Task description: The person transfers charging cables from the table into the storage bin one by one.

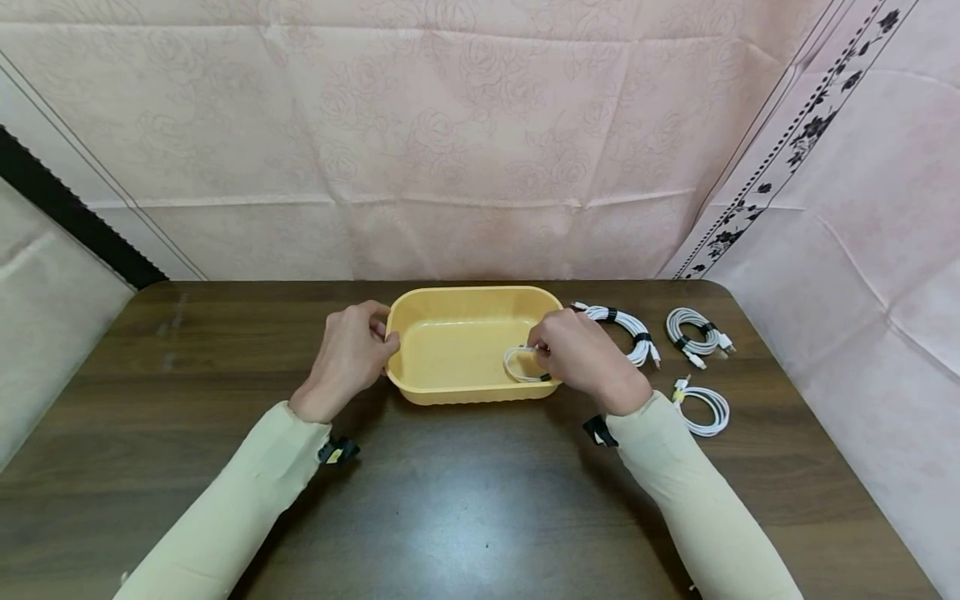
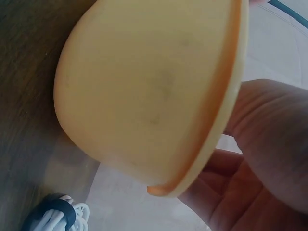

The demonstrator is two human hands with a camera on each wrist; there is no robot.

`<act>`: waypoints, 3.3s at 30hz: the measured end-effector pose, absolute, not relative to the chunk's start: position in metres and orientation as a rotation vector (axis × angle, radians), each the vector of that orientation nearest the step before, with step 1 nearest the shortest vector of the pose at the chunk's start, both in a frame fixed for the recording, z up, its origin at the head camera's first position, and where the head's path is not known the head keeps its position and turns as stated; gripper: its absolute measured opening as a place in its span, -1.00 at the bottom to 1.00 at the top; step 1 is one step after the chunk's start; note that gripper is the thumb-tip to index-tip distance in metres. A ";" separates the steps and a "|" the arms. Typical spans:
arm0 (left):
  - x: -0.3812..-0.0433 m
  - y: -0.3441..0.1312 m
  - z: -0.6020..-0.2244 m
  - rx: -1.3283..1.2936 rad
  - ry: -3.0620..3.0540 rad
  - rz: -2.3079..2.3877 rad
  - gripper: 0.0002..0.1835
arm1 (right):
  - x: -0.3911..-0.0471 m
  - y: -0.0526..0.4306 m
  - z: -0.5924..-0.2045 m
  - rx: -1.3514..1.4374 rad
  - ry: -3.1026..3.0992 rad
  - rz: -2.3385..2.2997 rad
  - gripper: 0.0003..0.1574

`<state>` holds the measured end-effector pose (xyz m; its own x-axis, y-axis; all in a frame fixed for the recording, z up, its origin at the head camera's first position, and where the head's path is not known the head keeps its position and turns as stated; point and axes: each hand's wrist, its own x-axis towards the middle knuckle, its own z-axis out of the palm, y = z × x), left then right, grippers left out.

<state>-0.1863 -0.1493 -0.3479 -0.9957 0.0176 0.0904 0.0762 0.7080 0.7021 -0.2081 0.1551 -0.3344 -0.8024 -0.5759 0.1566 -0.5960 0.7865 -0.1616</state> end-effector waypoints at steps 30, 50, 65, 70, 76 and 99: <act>-0.187 -0.149 -0.347 -0.083 -2.839 -1.191 -0.62 | -0.213 0.145 -0.345 0.891 -2.903 0.088 -0.41; -0.187 -0.147 -0.347 -0.075 -2.841 -1.192 -0.62 | -0.212 0.140 -0.343 0.844 -2.948 0.066 -0.39; -0.187 -0.148 -0.348 -0.086 -2.813 -1.176 -0.65 | -0.210 0.144 -0.341 0.902 -2.917 0.140 -0.52; -0.187 -0.148 -0.348 -0.087 -2.810 -1.175 -0.65 | -0.208 0.147 -0.337 0.894 -2.911 0.135 -0.89; -0.187 -0.148 -0.348 -0.080 -2.815 -1.174 -0.65 | -0.207 0.150 -0.336 0.929 -2.898 0.179 -0.82; -0.188 -0.147 -0.348 -0.076 -2.821 -1.051 -0.65 | -0.201 0.166 -0.327 0.952 -2.865 0.328 -0.72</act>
<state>-0.1884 -0.1468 -0.3477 -0.9903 0.0019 0.1392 0.0926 0.7562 0.6478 -0.2009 0.1665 -0.3273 -0.7984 -0.5786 0.1666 -0.6013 0.7807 -0.1701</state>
